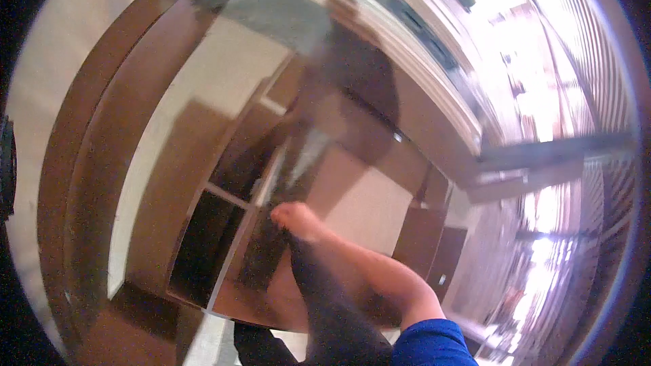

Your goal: The person assembles wooden furniture by lifting and fitting wooden panels onto the furniture frame by hand.

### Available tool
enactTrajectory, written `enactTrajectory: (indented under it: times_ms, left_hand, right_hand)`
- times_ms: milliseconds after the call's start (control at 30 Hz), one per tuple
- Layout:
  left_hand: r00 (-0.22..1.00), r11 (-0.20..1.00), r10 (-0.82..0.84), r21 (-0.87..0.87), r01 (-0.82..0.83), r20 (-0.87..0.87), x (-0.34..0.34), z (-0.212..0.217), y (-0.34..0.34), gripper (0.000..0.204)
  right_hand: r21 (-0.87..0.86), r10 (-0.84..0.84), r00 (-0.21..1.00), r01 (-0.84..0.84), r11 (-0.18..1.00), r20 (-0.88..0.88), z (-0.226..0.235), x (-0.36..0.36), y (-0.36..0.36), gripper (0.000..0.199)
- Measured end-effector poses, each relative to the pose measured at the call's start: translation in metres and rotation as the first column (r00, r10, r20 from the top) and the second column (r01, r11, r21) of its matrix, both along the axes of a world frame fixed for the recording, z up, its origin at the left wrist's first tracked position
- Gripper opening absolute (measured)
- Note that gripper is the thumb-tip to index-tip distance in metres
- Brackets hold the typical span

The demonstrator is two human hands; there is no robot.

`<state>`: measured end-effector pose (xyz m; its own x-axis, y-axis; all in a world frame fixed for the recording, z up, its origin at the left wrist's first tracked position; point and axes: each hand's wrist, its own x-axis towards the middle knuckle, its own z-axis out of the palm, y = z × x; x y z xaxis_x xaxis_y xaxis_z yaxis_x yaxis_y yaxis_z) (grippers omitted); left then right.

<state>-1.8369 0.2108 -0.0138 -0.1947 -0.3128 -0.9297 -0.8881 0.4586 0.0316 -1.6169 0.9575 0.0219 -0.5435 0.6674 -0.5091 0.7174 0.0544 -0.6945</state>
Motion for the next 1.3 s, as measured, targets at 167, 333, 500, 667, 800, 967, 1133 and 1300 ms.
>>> enactTrajectory:
  times_ms: [167, 333, 500, 667, 800, 967, 1133, 1300]
  left_hand:
    - [0.985, 0.985, -0.127, 0.131, 0.111, 0.116, 0.003, 0.138, 0.057, 0.065]
    - [0.956, 0.962, -0.27, -0.001, 0.272, 0.114, 0.017, 0.217, 0.177, 0.073]
    - [0.638, 0.622, -0.768, 0.164, 0.765, -0.064, 0.036, 0.258, 0.312, 0.063]
    - [0.453, 0.474, -0.794, 0.053, 0.879, -0.405, -0.01, 0.231, 0.52, 0.053]
    - [0.371, 0.25, -0.517, 0.279, 0.927, -0.771, 0.149, 0.287, 0.688, 0.049]
    - [0.194, 0.044, -0.626, 0.215, 0.976, -0.755, 0.185, 0.324, 0.735, 0.05]
    - [0.309, 0.098, -0.763, 0.371, 0.923, -0.567, 0.189, 0.276, 0.713, 0.052]
    - [-0.183, -0.334, -0.803, 0.174, 0.926, -0.568, 0.235, 0.21, 0.756, 0.049]
  right_hand:
    - [0.252, 0.437, 0.835, -0.526, 0.813, 0.334, -0.026, 0.145, -0.131, 0.023]
    - [-0.379, 0.354, 0.892, -0.236, 0.895, 0.282, 0.055, 0.21, -0.157, 0.022]
    - [-0.393, 0.104, 0.94, 0.034, 0.919, 0.326, 0.204, 0.362, -0.119, 0.025]
    - [-0.058, -0.383, 0.838, 0.437, 0.898, 0.389, 0.176, 0.494, -0.1, 0.027]
    - [0.388, -0.548, 0.648, 0.389, 0.835, 0.529, 0.118, 0.619, -0.127, 0.018]
    - [-0.387, -0.974, 0.189, 0.913, 0.128, 0.125, 0.171, 0.601, -0.054, 0.02]
    - [-0.672, -0.987, -0.154, 0.726, -0.146, 0.048, 0.147, 0.616, -0.117, 0.011]
    - [0.077, -0.531, 0.69, 0.573, 0.816, 0.492, 0.143, 0.639, -0.271, 0.018]
